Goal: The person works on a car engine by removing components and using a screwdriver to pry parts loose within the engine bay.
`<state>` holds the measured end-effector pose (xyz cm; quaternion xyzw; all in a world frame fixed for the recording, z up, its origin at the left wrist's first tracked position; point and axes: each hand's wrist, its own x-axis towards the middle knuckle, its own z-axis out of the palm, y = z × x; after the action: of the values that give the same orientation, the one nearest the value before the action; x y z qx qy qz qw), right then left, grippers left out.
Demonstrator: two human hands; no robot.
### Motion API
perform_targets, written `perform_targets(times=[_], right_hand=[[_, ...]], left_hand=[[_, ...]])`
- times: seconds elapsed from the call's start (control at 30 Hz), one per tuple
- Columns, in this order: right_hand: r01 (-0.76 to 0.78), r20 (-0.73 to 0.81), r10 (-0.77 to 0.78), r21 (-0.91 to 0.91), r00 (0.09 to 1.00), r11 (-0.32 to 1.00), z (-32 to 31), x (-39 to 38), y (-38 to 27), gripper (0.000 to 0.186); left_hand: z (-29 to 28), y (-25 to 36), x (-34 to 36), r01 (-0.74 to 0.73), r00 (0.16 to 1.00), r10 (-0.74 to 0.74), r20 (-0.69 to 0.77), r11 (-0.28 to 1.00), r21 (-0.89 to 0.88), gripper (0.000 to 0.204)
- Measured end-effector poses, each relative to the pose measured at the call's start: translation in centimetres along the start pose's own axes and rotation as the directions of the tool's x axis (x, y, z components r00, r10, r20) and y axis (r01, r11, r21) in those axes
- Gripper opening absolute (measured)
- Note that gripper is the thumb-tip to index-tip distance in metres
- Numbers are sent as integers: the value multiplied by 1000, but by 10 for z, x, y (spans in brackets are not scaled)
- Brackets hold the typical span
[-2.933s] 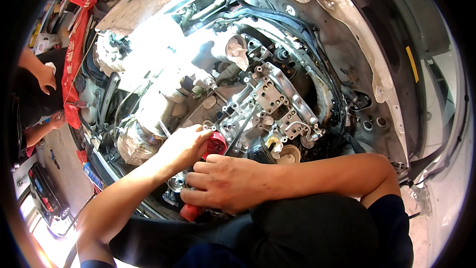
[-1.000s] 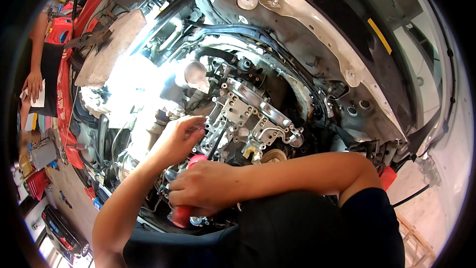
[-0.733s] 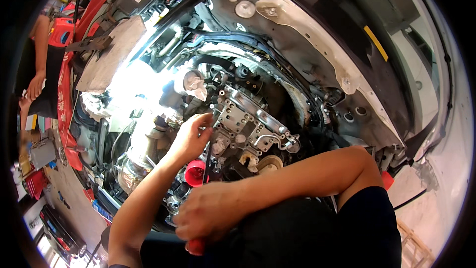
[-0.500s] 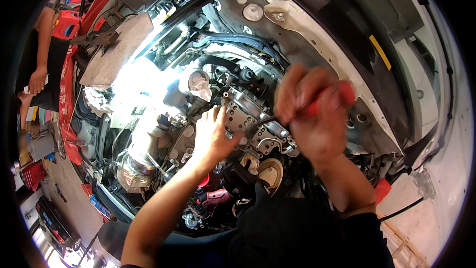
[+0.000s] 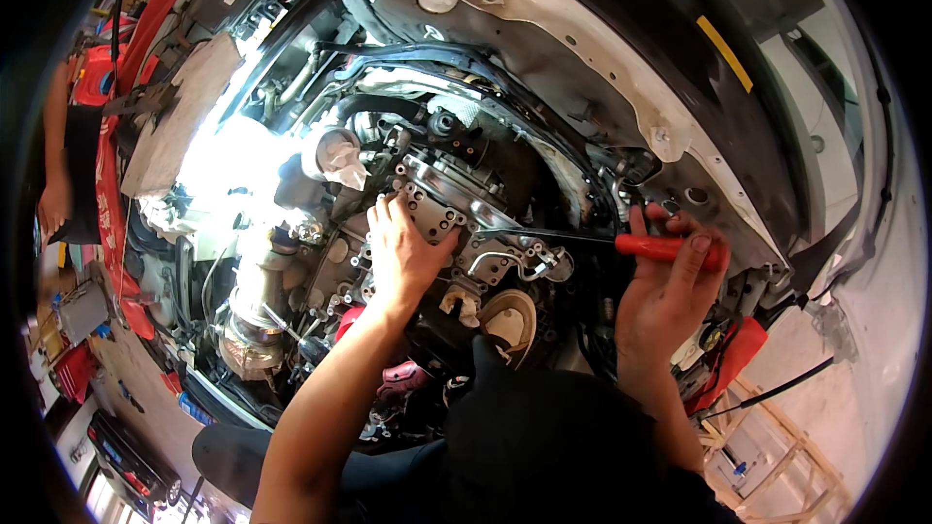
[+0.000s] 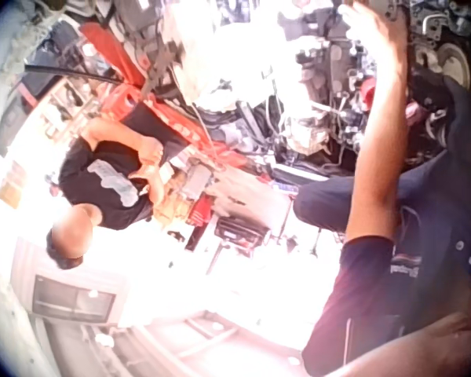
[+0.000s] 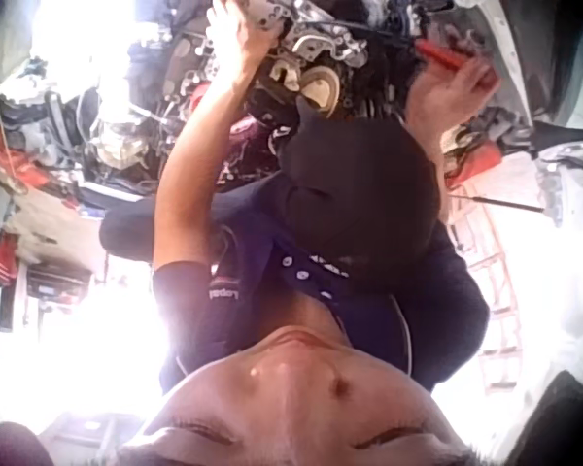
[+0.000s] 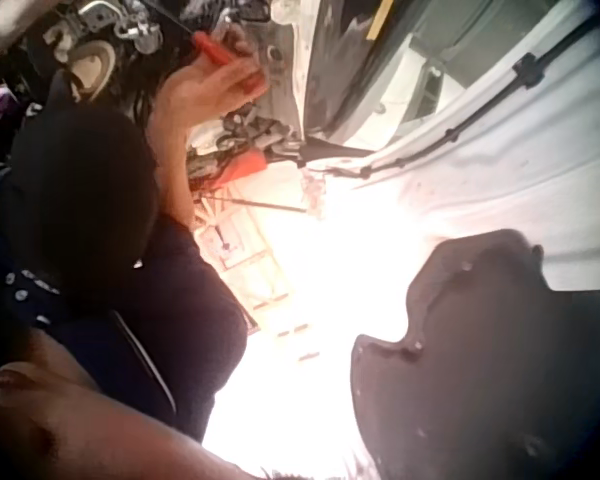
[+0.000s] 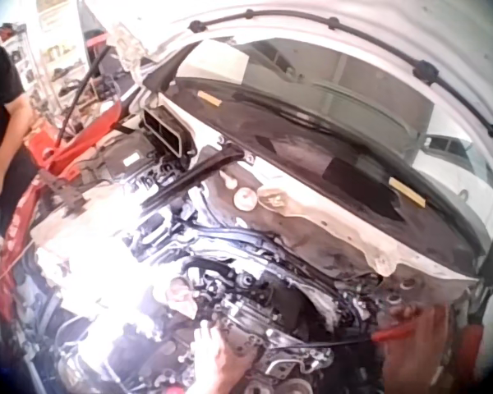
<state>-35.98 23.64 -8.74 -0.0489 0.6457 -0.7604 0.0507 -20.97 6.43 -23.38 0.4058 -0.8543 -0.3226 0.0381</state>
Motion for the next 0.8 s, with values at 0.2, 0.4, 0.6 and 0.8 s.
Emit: perform_targets(times=[0.2, 0.4, 0.6, 0.8], right_hand=[[-27, -305, -15, -132, 952, 991, -17, -16, 18, 25], [-236, -122, 224, -103, 967, 966, -64, -25, -5, 17], [-318, -87, 323, -535, 942, 783, -117, -40, -11, 18], [-342, -70, 467, -776, 882, 530, -104, -38, -40, 20]], left_hand=[[0, -2, 0, -56, 998, 56, -35, 998, 1, 79], [2, -4, -1, -54, 998, 54, -34, 998, -21, 79], [4, -9, -3, -49, 998, 48, -44, 999, -17, 83], [-6, -9, -4, -142, 989, 141, 47, 990, 22, 87]])
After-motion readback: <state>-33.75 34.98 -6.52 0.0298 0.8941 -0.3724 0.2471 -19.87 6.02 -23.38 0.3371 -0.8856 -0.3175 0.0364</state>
